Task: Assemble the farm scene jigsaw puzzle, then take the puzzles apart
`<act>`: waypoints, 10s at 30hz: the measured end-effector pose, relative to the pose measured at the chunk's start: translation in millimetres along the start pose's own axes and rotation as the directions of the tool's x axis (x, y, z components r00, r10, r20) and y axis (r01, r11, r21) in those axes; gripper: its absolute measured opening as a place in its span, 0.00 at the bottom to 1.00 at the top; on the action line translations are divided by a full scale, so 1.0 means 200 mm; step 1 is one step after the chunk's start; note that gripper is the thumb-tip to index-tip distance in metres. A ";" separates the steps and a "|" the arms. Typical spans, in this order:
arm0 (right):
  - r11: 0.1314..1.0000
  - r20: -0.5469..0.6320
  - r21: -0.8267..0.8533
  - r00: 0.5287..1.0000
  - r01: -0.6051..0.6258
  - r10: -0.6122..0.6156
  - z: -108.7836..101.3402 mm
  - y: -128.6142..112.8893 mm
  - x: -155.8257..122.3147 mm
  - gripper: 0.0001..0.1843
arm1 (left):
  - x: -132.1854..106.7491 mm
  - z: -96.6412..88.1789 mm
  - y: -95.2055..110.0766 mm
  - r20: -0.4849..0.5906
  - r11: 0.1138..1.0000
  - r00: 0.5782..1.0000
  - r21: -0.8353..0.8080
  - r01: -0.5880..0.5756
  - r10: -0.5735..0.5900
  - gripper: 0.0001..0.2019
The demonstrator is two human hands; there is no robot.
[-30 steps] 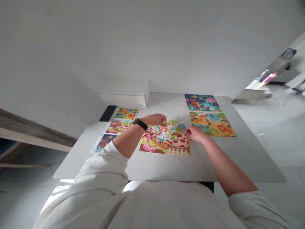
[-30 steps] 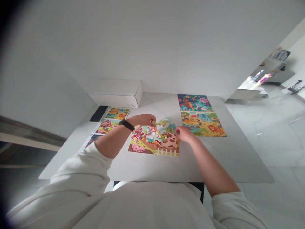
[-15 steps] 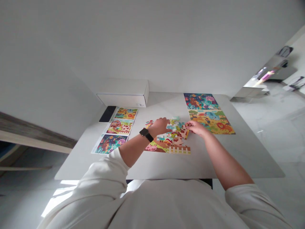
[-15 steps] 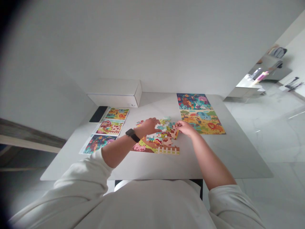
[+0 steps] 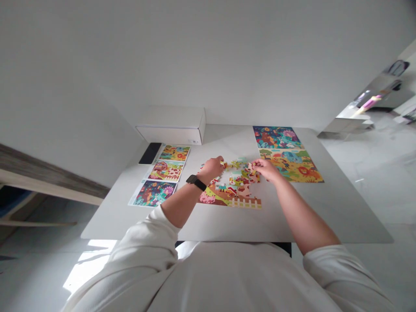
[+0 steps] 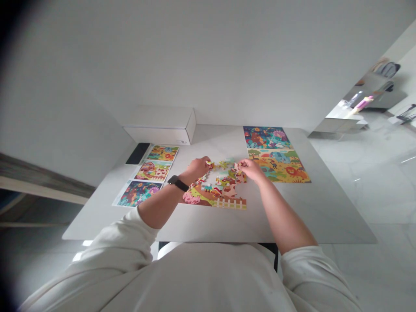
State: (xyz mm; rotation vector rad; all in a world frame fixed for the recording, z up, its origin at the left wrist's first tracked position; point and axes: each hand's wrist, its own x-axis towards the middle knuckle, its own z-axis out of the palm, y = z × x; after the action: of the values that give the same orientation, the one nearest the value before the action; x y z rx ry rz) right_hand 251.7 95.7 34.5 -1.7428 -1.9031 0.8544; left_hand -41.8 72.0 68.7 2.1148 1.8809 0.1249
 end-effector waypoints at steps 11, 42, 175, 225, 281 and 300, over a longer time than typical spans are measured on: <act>0.896 0.184 -0.404 0.976 0.182 -0.115 0.11 -0.13 -0.31 0.17 | -0.19 0.16 0.07 0.038 0.923 0.924 0.043 -0.383 0.381 0.21; 0.845 0.173 -0.501 0.978 0.187 -0.114 0.14 -0.18 -0.43 0.12 | -0.18 0.15 0.00 -0.161 0.983 0.971 -0.033 -0.183 0.175 0.24; 0.913 0.119 0.394 0.979 0.108 -0.167 0.18 -0.11 -0.12 0.22 | 0.38 0.09 0.05 0.027 0.544 0.999 -0.838 0.042 -0.035 0.07; 0.812 -0.131 0.574 0.991 0.103 -0.033 0.18 -0.08 0.01 0.24 | 0.29 0.01 0.15 -0.057 0.398 0.998 -0.917 -0.039 -0.032 0.08; 0.930 0.510 0.152 0.779 0.335 -0.364 0.29 -0.45 0.14 0.20 | -0.36 -0.16 -0.41 0.053 0.809 0.965 -0.557 -0.186 0.258 0.13; 0.857 0.253 0.078 0.821 0.509 -0.511 0.52 -0.63 0.19 0.13 | -0.30 -0.07 -0.52 -0.158 0.841 0.987 -0.535 -0.082 -0.005 0.11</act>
State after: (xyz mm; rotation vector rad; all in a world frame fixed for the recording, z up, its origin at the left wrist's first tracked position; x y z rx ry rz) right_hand 84.9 114.5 42.3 -1.0477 -2.3779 0.9068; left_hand -152.2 24.0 60.4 1.7814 1.6224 0.7574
